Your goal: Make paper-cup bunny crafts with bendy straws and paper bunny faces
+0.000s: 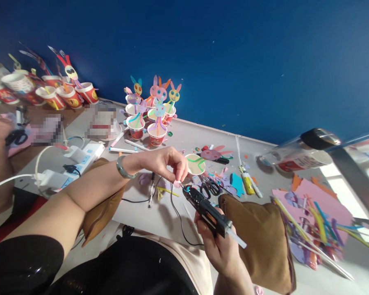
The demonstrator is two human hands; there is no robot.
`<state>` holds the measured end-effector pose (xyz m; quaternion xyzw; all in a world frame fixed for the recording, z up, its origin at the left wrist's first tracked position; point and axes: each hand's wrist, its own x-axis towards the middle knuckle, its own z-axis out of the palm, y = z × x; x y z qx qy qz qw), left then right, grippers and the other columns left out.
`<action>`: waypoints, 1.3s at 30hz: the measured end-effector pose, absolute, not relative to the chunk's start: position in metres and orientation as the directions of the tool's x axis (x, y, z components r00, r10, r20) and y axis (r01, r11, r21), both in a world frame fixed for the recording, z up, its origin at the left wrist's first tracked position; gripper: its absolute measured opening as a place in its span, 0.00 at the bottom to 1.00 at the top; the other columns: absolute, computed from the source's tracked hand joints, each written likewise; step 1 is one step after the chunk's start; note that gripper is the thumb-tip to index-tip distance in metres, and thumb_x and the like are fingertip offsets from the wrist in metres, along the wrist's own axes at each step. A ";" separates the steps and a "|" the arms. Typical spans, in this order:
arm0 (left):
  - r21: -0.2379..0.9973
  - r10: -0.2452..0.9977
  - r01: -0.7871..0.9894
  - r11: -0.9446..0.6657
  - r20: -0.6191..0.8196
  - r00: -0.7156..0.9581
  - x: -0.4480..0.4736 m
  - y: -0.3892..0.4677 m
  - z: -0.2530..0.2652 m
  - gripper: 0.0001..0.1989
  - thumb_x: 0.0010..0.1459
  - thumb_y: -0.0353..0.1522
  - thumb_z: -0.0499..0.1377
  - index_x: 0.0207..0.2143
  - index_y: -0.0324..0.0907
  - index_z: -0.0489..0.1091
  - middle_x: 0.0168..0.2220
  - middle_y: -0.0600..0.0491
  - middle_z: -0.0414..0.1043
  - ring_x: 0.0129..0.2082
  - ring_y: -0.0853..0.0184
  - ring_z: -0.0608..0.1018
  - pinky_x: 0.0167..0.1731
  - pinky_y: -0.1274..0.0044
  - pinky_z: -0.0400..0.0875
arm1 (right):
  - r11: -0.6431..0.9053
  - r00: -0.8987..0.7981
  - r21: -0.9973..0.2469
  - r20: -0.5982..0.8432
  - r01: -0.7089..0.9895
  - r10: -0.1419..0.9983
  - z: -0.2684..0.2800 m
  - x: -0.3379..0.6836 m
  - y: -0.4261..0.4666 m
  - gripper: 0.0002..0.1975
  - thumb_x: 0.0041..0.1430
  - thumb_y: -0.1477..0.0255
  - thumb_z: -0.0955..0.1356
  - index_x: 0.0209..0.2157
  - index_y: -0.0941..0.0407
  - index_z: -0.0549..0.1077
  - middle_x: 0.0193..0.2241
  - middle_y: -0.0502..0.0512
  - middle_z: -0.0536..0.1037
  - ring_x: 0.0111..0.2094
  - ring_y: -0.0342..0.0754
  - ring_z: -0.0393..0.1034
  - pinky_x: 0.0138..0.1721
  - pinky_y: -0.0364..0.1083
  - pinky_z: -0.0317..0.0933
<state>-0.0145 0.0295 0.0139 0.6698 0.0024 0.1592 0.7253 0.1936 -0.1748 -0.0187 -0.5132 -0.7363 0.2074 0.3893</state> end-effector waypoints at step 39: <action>0.969 0.212 -0.237 0.069 0.218 0.953 -0.016 0.032 0.013 0.05 0.45 0.29 0.71 0.23 0.41 0.76 0.27 0.52 0.75 0.30 0.70 0.77 0.31 0.76 0.75 | 0.418 -0.198 -0.651 0.386 0.633 0.901 -0.014 0.190 -0.171 0.07 0.68 0.72 0.64 0.37 0.55 0.73 0.28 0.54 0.75 0.25 0.46 0.70 0.26 0.45 0.65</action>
